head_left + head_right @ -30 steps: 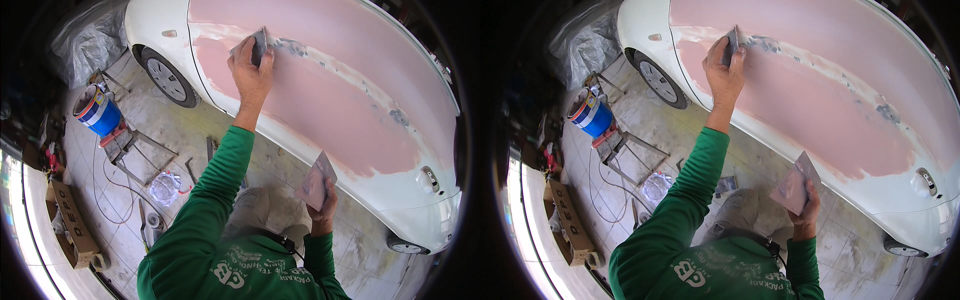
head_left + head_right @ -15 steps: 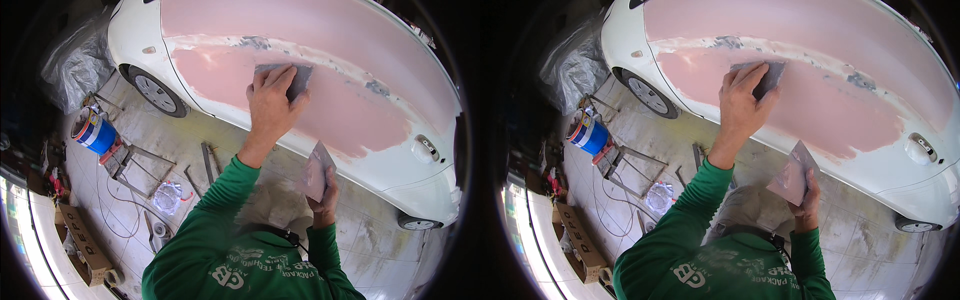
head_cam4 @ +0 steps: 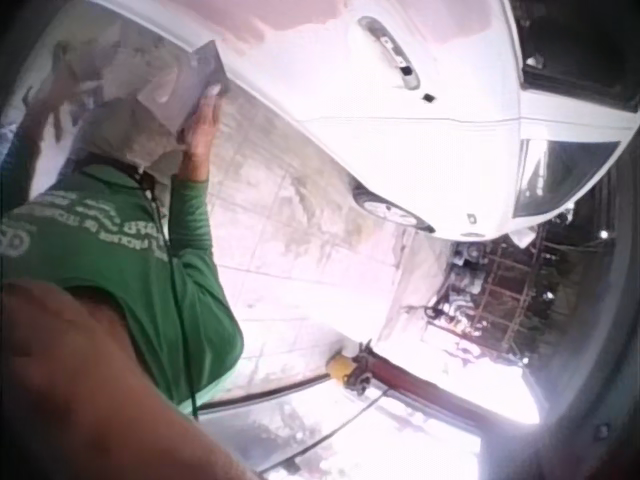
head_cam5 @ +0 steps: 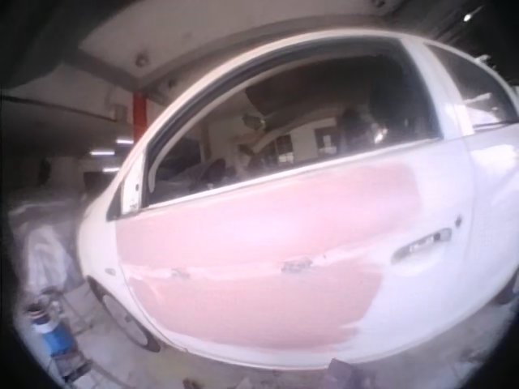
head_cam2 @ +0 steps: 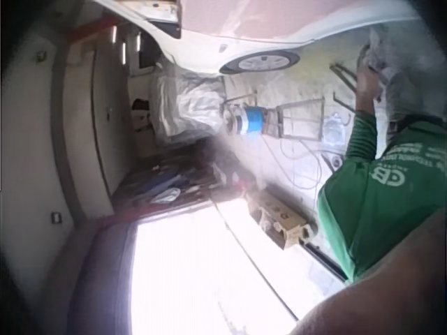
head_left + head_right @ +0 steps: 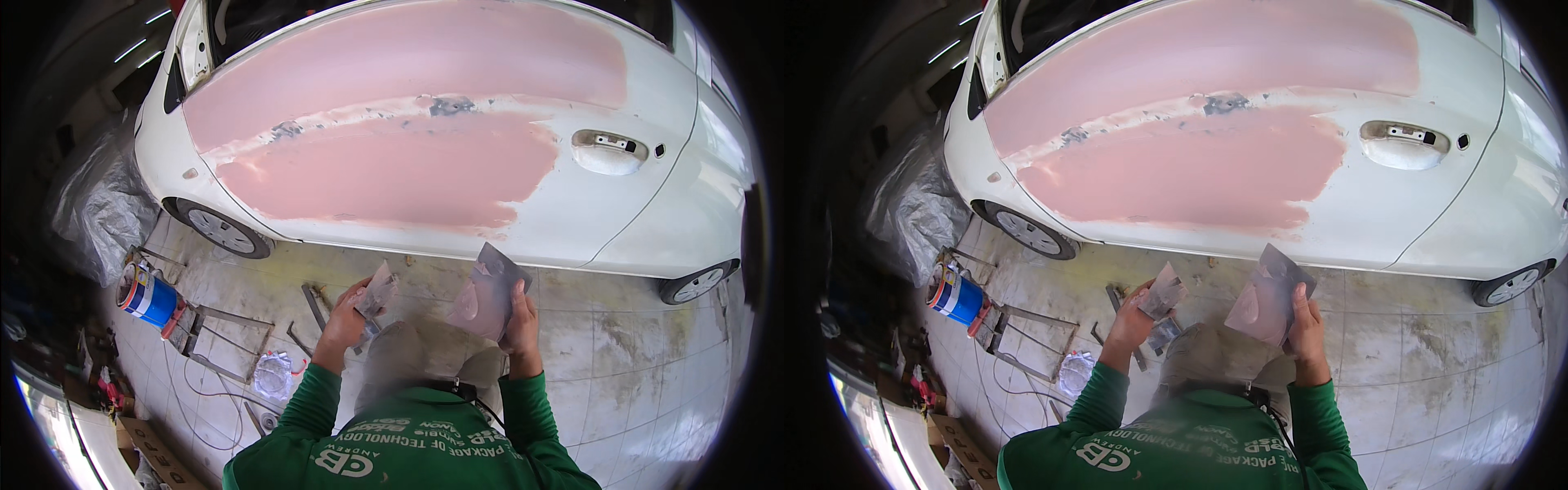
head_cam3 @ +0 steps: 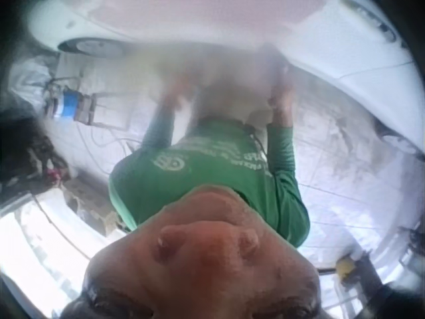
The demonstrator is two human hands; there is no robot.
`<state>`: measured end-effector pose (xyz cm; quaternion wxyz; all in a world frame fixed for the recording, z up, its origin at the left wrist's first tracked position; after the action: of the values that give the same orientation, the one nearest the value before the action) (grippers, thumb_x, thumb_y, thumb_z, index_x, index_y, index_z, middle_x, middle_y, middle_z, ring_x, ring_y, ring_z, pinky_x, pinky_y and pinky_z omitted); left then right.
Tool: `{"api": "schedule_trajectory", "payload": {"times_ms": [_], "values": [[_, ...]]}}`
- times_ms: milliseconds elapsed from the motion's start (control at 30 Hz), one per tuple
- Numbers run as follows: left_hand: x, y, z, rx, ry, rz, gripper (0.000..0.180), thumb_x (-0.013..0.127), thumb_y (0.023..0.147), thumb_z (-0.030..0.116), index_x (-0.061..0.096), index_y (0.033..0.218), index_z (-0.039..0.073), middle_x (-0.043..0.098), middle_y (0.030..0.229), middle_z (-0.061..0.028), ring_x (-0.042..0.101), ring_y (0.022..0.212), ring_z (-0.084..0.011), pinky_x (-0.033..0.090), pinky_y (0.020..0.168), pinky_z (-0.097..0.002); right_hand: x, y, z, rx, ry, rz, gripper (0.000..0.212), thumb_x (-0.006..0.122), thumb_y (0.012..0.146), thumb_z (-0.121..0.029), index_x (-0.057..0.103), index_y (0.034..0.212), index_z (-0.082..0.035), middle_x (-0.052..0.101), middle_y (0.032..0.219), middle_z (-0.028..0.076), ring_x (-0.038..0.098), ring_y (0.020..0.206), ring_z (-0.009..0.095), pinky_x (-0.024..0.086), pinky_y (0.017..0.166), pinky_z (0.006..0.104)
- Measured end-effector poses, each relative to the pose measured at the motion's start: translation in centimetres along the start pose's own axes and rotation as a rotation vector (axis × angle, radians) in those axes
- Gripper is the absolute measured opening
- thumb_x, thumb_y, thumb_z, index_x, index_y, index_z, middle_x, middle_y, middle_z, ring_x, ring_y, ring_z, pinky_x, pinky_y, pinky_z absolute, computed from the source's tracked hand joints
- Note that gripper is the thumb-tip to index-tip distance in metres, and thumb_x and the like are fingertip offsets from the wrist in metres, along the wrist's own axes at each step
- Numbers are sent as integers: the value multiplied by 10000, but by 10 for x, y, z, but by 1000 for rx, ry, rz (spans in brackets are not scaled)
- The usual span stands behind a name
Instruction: The person sands the side of a white car door using a sanding block and sandpaper. They move along the door panel, smoothing the surface of the pink filler material.
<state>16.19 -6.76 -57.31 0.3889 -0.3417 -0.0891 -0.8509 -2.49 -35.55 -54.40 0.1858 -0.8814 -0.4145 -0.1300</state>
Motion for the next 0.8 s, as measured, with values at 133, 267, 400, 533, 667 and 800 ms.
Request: {"api": "schedule_trajectory", "payload": {"times_ms": [133,267,400,533,667,800], "values": [[119,-3,16,284,1027,-260,497,670,975,289,658,1423,74,627,1473,-113,584,1349,-320,493,1094,-445,5,-26,-27,-226,-488,-243,609,462,1142,-487,662,1192,87,697,979,162,661,959,234,503,858,345],[177,0,-40,387,1524,-560,515,692,940,282,671,1416,85,642,1450,-114,555,1338,-343,435,1154,-467,-3,-10,-10,-468,-430,-199,521,501,1143,-402,666,1238,83,731,1147,176,692,1072,245,522,932,330],[195,-4,-51,338,1651,-741,494,699,919,269,701,1379,88,649,1444,-101,571,1302,-356,438,1149,-475,-63,21,7,-86,180,13,493,543,1126,-371,630,1320,75,724,1192,147,708,1088,240,571,907,339],[223,-9,-6,439,1528,-636,508,711,895,258,714,1362,58,639,1463,-120,580,1316,-361,425,1161,-479,-67,14,-48,-86,335,-36,491,553,1118,-349,580,1391,57,711,1226,146,710,1098,240,603,893,367],[266,-4,8,532,1047,-618,571,763,841,198,699,1396,80,638,1465,-111,560,1352,-346,411,1176,-484,-34,11,-43,29,519,-272,457,568,1095,-323,582,1382,33,707,1248,156,728,1093,270,610,952,406],[220,12,3,559,1504,-510,559,774,823,165,711,1372,82,650,1441,-115,562,1348,-323,409,1165,-465,-21,0,-50,119,630,-373,518,630,1052,-280,529,1456,29,691,1303,156,704,1153,267,590,991,398]]}}
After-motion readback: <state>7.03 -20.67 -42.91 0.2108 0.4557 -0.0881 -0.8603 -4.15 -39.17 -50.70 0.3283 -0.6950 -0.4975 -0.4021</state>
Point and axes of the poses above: each hand's wrist, its own y-axis towards the middle knuckle, its own x-axis out of the palm, z = x × y, the point moved 4 cm from there along y, towards the middle knuckle
